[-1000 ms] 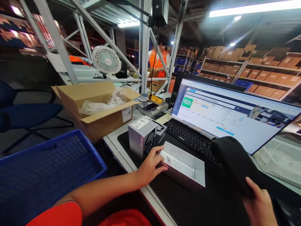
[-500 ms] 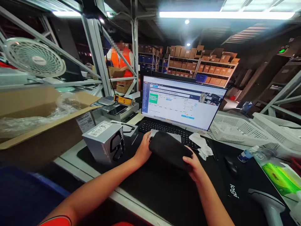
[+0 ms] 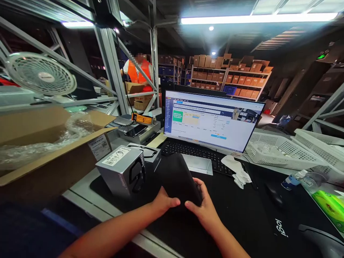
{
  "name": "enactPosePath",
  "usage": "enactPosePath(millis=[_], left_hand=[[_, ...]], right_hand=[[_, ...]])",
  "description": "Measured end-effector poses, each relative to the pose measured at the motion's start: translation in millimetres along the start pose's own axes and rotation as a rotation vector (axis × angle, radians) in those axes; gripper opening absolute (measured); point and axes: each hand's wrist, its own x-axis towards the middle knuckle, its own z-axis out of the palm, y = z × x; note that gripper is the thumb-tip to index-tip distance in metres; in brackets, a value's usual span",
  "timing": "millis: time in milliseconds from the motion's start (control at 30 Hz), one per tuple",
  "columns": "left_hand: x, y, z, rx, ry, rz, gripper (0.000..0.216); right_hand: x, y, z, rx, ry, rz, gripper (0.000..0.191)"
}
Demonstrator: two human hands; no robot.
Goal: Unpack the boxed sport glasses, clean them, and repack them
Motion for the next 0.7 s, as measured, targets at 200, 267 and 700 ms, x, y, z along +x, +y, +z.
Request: enactPosePath(millis=[200, 267, 700], left_hand=[[-12.2, 14.8, -7.1, 0.105, 0.053, -0.038, 0.059], [-11.6, 18.4, -6.0, 0.068, 0.036, -0.045, 0.062], [9.1, 26.5, 8.5, 0.192, 0.385, 0.163, 0.065]], right_hand=[[3.3, 2.6, 0.8, -0.139, -0.249, 0.358, 0.052], [5.4, 5.4, -1.9, -0.224, -0.261, 0.374, 0.052], [-1.4, -33.3, -30.7, -0.386, -0.464, 0.271, 0.051]])
